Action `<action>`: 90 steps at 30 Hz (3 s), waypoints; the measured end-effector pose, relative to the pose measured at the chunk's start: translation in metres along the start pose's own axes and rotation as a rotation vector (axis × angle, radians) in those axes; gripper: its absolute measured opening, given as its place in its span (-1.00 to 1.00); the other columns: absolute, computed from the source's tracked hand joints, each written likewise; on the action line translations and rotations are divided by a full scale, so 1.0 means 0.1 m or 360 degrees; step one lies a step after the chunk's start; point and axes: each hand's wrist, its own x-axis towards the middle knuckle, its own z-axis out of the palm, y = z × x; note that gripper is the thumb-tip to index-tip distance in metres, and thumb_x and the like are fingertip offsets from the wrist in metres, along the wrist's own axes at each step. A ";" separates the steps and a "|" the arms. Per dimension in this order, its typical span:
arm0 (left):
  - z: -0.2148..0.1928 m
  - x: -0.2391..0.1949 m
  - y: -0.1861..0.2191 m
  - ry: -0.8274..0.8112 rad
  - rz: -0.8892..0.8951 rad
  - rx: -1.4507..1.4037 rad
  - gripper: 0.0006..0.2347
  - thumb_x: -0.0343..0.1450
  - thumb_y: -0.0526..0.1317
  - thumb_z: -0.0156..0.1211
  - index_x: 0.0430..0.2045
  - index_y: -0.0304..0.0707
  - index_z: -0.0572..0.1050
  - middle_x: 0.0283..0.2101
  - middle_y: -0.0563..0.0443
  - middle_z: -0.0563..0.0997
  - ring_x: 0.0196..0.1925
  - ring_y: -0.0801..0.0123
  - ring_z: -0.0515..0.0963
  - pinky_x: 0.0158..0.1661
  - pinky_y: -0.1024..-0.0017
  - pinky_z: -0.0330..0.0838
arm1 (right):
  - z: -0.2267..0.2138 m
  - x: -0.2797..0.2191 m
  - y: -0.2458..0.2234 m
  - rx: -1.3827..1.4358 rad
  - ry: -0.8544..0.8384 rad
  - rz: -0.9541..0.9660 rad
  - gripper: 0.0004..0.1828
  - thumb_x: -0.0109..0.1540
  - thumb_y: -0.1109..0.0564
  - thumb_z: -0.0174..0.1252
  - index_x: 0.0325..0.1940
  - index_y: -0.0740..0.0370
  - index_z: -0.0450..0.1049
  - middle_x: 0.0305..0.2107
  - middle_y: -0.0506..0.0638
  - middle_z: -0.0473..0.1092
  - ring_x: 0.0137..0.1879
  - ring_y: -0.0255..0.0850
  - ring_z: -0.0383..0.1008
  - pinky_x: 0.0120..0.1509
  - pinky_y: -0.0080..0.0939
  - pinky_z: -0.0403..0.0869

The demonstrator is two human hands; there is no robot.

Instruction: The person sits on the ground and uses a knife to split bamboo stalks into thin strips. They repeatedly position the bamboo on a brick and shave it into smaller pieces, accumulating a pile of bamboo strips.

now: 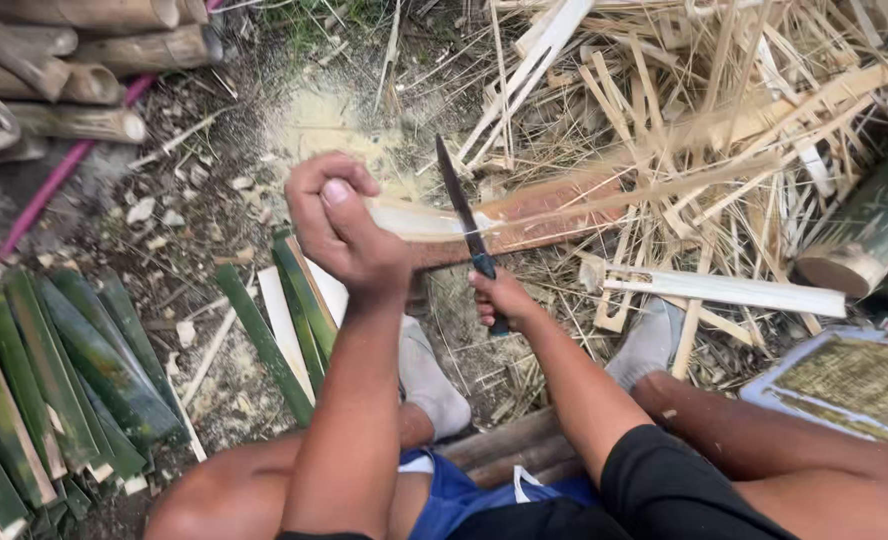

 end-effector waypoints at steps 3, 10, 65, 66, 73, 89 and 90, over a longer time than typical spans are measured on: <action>-0.08 -0.03 -0.19 -0.0066 0.0054 -0.0101 -0.92 0.53 -0.33 -0.14 -0.24 -0.34 0.33 -0.28 0.00 0.37 -0.31 0.46 0.33 -0.24 0.47 0.34 | -0.14 -0.14 0.37 0.0693 -0.0168 0.0388 -0.68 0.39 -0.14 0.23 -0.26 0.09 0.38 -0.63 -0.13 0.30 -0.62 -0.31 0.33 -0.56 -0.23 0.34; 0.30 0.19 -0.48 -0.0082 0.0124 -0.0130 -0.91 0.51 -0.29 -0.10 -0.39 -0.29 0.27 -0.33 0.03 0.32 -0.41 0.54 0.22 -0.41 0.47 0.19 | 0.53 -0.70 -0.16 -0.0668 0.0938 0.0093 -0.50 0.37 -0.25 0.02 -0.15 0.27 0.49 -0.68 -0.07 0.32 -0.65 -0.27 0.34 -0.56 -0.19 0.33; 0.84 0.11 -0.33 -0.0211 0.0296 0.0034 -0.86 0.50 -0.29 0.04 -0.42 -0.29 0.26 -0.33 -0.01 0.29 -0.34 0.36 0.30 -0.28 0.38 0.27 | 0.59 -0.70 -0.82 -0.1470 0.0857 -0.0651 -0.57 0.40 -0.11 -0.07 -0.04 0.37 0.34 -0.53 0.29 0.44 -0.36 0.23 0.51 -0.22 0.23 0.44; 0.85 0.10 -0.32 -0.0213 0.0293 0.0046 -0.86 0.50 -0.29 0.04 -0.42 -0.29 0.26 -0.33 0.00 0.30 -0.34 0.36 0.32 -0.27 0.38 0.28 | 0.66 -0.74 -1.00 -0.1155 0.0834 -0.0708 -0.56 0.39 -0.15 -0.09 -0.07 0.32 0.34 -0.56 0.20 0.41 -0.43 0.06 0.48 -0.31 0.11 0.45; 0.84 0.14 -0.36 -0.0220 0.0295 0.0110 -0.86 0.53 -0.28 0.04 -0.41 -0.29 0.28 -0.33 -0.02 0.32 -0.33 0.36 0.33 -0.26 0.37 0.30 | 0.66 -0.70 -1.19 -0.0368 0.0527 -0.1921 -0.49 0.45 -0.31 0.04 0.06 0.20 0.25 -0.34 -0.01 0.33 -0.27 -0.16 0.35 -0.15 -0.11 0.43; 0.66 0.15 -0.48 -0.0177 0.0262 0.0118 -0.86 0.50 -0.29 0.00 -0.44 -0.27 0.24 -0.34 0.02 0.28 -0.36 0.41 0.28 -0.31 0.38 0.26 | 0.33 -0.43 -0.63 -0.0879 0.0770 -0.1344 -0.61 0.40 -0.04 -0.03 0.07 0.37 0.26 -0.42 0.23 0.40 -0.36 0.01 0.45 -0.20 0.04 0.44; 0.66 0.12 -0.50 -0.0161 0.0259 0.0117 -0.87 0.49 -0.29 0.00 -0.45 -0.28 0.24 -0.34 0.02 0.28 -0.37 0.41 0.28 -0.32 0.38 0.25 | 0.30 -0.45 -0.47 -0.1250 0.0971 -0.0995 -0.57 0.34 -0.03 -0.04 0.09 0.39 0.28 -0.46 0.24 0.46 -0.37 0.07 0.54 -0.23 0.06 0.49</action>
